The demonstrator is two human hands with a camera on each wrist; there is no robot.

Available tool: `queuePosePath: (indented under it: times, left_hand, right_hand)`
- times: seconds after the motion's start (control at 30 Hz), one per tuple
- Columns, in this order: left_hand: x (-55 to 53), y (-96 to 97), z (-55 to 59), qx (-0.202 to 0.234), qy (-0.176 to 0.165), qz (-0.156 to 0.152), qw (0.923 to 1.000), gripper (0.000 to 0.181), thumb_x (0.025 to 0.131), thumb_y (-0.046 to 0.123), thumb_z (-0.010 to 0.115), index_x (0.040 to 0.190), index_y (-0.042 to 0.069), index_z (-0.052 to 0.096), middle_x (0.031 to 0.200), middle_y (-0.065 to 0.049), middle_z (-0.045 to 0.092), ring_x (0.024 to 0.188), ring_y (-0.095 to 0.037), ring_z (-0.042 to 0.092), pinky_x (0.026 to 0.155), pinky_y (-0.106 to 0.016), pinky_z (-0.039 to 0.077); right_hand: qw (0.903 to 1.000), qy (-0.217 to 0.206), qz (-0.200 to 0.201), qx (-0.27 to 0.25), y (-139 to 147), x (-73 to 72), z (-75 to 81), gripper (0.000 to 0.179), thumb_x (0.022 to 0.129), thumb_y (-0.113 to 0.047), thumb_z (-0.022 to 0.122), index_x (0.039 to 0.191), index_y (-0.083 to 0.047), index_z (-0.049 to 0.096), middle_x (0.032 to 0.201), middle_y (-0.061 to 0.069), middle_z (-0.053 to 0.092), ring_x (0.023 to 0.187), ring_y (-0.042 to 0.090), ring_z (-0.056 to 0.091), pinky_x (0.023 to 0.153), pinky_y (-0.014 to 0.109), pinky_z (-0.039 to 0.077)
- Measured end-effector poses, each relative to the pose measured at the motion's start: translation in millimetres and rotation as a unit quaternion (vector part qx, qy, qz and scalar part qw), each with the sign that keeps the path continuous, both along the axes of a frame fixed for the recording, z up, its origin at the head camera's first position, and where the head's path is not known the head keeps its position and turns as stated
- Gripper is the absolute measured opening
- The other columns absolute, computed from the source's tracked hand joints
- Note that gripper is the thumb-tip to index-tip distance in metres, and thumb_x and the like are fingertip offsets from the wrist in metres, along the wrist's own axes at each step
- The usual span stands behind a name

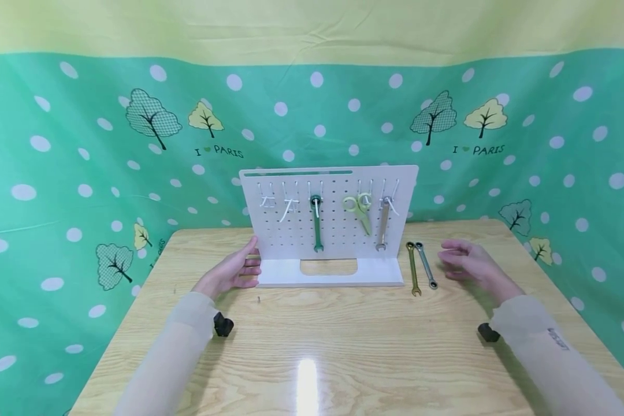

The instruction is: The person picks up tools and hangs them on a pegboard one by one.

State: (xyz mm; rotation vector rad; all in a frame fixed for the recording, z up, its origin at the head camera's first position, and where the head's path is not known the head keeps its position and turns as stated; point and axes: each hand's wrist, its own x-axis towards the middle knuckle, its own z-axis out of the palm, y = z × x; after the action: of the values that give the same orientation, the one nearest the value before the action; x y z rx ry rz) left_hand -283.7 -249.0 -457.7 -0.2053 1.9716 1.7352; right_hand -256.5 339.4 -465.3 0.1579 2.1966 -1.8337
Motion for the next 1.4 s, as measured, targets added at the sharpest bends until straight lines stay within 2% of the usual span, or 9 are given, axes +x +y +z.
queuePosePath:
  times: [0.23,0.43,0.63,0.73,0.9,1.03,1.2,1.4]
  left_hand:
    - [-0.2,1.0,-3.6,0.004,-0.003,0.002,1.0000,0.091,0.093,0.078,0.042,0.151,0.008,0.034,0.124,-0.014,0.049,0.104,-0.024,0.054,0.088,-0.040,0.058]
    - [0.6,-2.4,0.4,-0.001,0.003,-0.006,1.0000,0.088,0.096,0.075,0.039,0.150,0.007,0.034,0.123,-0.014,0.049,0.104,-0.024,0.053,0.089,-0.040,0.058]
    - [-1.8,-3.2,2.8,0.000,0.009,-0.010,0.9999,0.089,0.095,0.076,0.040,0.150,0.006,0.034,0.122,-0.014,0.049,0.103,-0.024,0.053,0.089,-0.040,0.058]
    - [-2.1,-2.9,1.7,-0.002,0.005,-0.009,0.9999,0.091,0.095,0.076,0.039,0.152,0.006,0.033,0.123,-0.014,0.048,0.104,-0.024,0.053,0.089,-0.040,0.058]
    - [-1.9,-2.0,0.3,-0.002,0.003,-0.011,0.9999,0.092,0.095,0.076,0.039,0.153,0.006,0.032,0.125,-0.015,0.048,0.105,-0.024,0.053,0.090,-0.040,0.057]
    - [-1.9,-1.4,0.8,-0.001,0.006,-0.015,0.9999,0.091,0.095,0.076,0.039,0.152,0.006,0.032,0.125,-0.015,0.048,0.105,-0.024,0.053,0.090,-0.040,0.057]
    - [-1.8,-2.7,1.2,0.000,0.004,-0.013,0.9999,0.091,0.095,0.076,0.039,0.153,0.006,0.031,0.126,-0.015,0.047,0.106,-0.025,0.053,0.090,-0.040,0.057]
    - [-2.2,-3.3,0.0,0.001,0.002,-0.011,0.9999,0.091,0.096,0.075,0.039,0.154,0.005,0.030,0.127,-0.015,0.047,0.106,-0.025,0.053,0.090,-0.040,0.058]
  right_hand:
    - [0.9987,-0.052,-0.005,0.003,3,0.0,-13.7,0.078,0.094,-0.023,0.076,0.152,0.003,0.031,0.109,-0.003,0.066,0.096,0.012,0.066,0.085,0.034,0.060]
    - [0.9968,-0.056,0.034,0.046,-3,2.6,-10.2,0.079,0.095,-0.026,0.075,0.153,0.005,0.031,0.127,0.010,0.057,0.101,0.013,0.064,0.088,0.038,0.059]
    - [0.9934,-0.061,0.075,0.061,-4,-0.3,-2.6,0.080,0.098,-0.027,0.071,0.154,0.008,0.026,0.137,0.021,0.055,0.104,0.019,0.065,0.087,0.039,0.060]
    - [0.9922,-0.068,0.083,0.064,-2,-2.0,-2.1,0.080,0.097,-0.026,0.072,0.154,0.008,0.028,0.132,0.014,0.060,0.102,0.015,0.066,0.085,0.039,0.060]
    - [0.9922,-0.088,0.076,0.044,1,-3.8,-6.1,0.078,0.096,-0.024,0.073,0.154,0.007,0.031,0.113,0.002,0.072,0.097,0.011,0.069,0.083,0.038,0.061]
    - [0.9913,-0.102,0.073,0.042,-2,-5.1,-7.2,0.077,0.097,-0.025,0.073,0.154,0.006,0.031,0.107,0.002,0.074,0.093,0.014,0.071,0.081,0.038,0.061]
    - [0.9897,-0.101,0.072,0.070,-11,-8.8,-2.0,0.076,0.095,-0.026,0.075,0.153,0.004,0.034,0.104,0.003,0.075,0.085,0.014,0.072,0.076,0.037,0.062]
    - [0.9880,-0.104,0.060,0.096,-19,-11.5,3.0,0.076,0.091,-0.019,0.079,0.151,0.003,0.037,0.095,0.006,0.075,0.078,0.014,0.071,0.070,0.036,0.063]
